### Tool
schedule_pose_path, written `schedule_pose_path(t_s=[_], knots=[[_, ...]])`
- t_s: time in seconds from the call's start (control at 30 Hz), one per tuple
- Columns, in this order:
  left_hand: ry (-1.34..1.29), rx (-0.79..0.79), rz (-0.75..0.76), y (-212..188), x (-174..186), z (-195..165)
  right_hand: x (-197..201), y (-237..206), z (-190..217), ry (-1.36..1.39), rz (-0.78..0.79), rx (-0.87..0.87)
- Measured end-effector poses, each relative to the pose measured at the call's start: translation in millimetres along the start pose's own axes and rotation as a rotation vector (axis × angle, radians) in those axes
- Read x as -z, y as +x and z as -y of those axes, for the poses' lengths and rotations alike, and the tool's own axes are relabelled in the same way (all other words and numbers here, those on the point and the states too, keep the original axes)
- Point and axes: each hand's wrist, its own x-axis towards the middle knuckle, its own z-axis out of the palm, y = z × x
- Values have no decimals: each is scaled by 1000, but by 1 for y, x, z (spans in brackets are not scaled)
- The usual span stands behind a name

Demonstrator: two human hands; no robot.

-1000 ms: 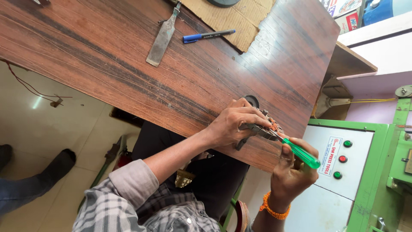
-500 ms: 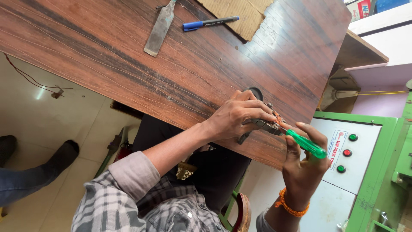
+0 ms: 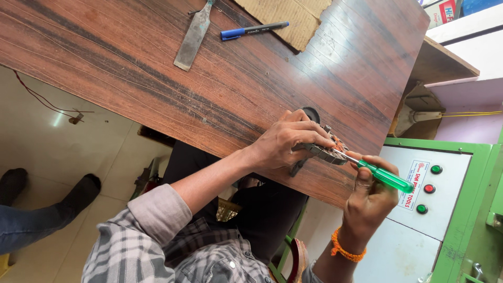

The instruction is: The person sits at a wooden workbench and works on a small metal machine component, using a green-handled screwdriver to turn screws on the part while holding and repositioning it with the other hand. They repeatedly reposition the component and continue turning fasteners throughout the episode.

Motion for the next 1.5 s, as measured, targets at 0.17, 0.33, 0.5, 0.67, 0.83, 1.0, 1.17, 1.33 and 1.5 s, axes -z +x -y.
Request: schedule_pose_path(t_s=[0.17, 0.33, 0.5, 0.67, 0.83, 1.0, 1.17, 1.33, 1.5], knots=[[8, 0, -8, -1, 1, 2, 9, 5, 9, 2, 69, -69], [44, -16, 3, -1, 3, 2, 8, 5, 3, 96, 53, -90], [62, -2, 6, -2, 4, -2, 7, 2, -7, 61, 34, -2], [106, -7, 8, -1, 3, -2, 10, -7, 7, -91, 70, 21], [64, -13, -25, -1, 3, -1, 4, -4, 27, -230, 103, 7], [50, -37, -18, -3, 5, -2, 3, 5, 40, -331, 155, -63], [84, -3, -20, -1, 5, -2, 5, 18, 49, -357, 240, -106], [54, -39, -32, 0, 4, 0, 3, 23, 47, -335, 302, -32], [46, -19, -13, 1, 5, 1, -6, 9, 35, -239, 216, 178]])
